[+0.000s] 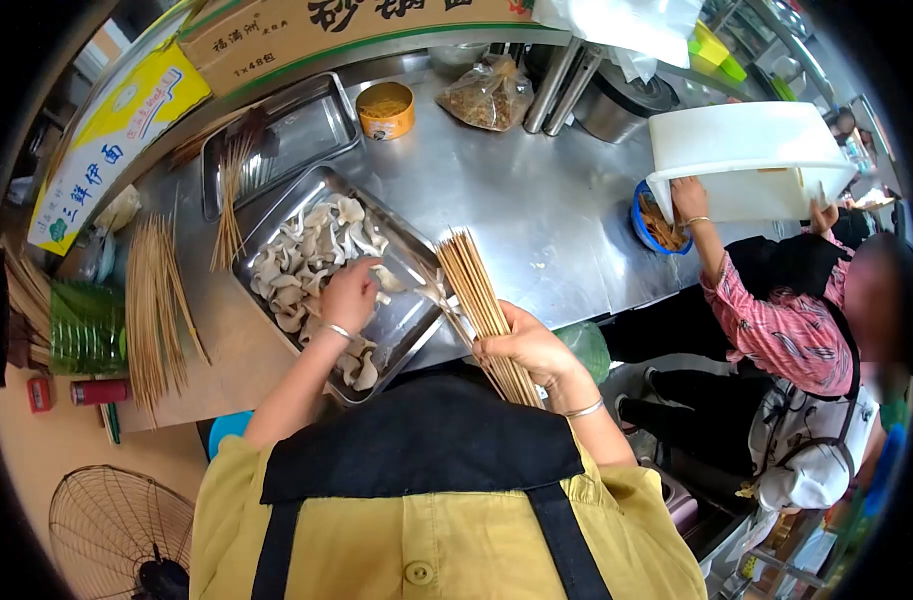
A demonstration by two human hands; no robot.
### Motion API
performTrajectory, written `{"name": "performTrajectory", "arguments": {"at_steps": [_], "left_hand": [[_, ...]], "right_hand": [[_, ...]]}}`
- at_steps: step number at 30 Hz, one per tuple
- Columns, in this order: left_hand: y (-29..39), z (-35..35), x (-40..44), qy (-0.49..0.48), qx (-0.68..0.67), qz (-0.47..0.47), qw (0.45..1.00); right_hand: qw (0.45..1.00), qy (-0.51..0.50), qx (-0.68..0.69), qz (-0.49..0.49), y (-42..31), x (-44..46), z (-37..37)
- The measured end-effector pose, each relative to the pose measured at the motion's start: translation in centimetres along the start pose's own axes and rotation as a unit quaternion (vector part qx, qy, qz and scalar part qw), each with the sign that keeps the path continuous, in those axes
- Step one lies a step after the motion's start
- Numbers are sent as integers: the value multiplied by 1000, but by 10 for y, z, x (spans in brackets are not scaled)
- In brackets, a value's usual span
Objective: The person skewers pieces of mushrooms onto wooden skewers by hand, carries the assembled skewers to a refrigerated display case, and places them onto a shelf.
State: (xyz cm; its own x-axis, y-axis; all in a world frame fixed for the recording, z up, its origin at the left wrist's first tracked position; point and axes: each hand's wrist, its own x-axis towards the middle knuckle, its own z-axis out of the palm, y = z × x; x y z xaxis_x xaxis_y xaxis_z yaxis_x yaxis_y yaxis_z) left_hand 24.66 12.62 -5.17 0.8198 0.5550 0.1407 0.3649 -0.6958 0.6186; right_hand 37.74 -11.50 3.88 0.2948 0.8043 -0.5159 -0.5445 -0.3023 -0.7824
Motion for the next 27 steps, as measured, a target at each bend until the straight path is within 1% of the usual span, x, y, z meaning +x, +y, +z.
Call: {"name": "performTrajectory", "arguments": {"at_steps": [1, 3, 4, 5, 7, 8, 10, 14, 16, 17, 19, 20, 22, 23, 25, 27], "left_hand": [[5, 4, 6, -1, 1, 4, 1000], [9, 12, 13, -117, 129, -10, 985], [2, 22, 17, -150, 159, -12, 976], [-3, 26, 18, -150, 161, -9, 975], [-4, 28, 16, -183, 220, 46, 957], [-5, 28, 14, -184, 222, 50, 956], [0, 22, 10, -178, 192, 70, 963], [2, 18, 13, -183, 164, 82, 966], [-9, 16, 12, -184, 125, 140, 965], [-15, 17, 12, -185, 124, 141, 965], [-26, 19, 13, -177, 115, 206, 955], [-31, 19, 13, -178, 115, 206, 955], [-35, 19, 16, -188, 86, 265, 942], [-36, 20, 18, -190, 86, 266, 941], [-34, 18, 21, -195, 29, 248, 948], [-25, 19, 22, -192, 24, 245, 950]], "right_hand": [[1000, 2, 2, -4, 2, 0, -3], [1000, 14, 13, 17, 11, 0, -8], [1000, 15, 16, 16, 13, -1, -9], [1000, 12, 19, 21, 14, -1, -10], [999, 12, 24, 24, 16, -3, -14], [999, 13, 26, 19, 16, -3, -16], [999, 15, 32, 15, 17, -4, -16], [998, 25, 49, 6, 18, -4, -16], [998, 24, 54, 6, 19, -3, -21], [998, 25, 52, 5, 20, -3, -23], [998, 26, 49, 6, 22, -3, -26], [998, 30, 52, 12, 24, -3, -26], [998, 36, 56, 19, 27, -3, -27], [998, 39, 52, 17, 29, -3, -28], [998, 44, 50, 14, 29, -3, -28], [997, 55, 51, 13, 26, -7, -28]]}}
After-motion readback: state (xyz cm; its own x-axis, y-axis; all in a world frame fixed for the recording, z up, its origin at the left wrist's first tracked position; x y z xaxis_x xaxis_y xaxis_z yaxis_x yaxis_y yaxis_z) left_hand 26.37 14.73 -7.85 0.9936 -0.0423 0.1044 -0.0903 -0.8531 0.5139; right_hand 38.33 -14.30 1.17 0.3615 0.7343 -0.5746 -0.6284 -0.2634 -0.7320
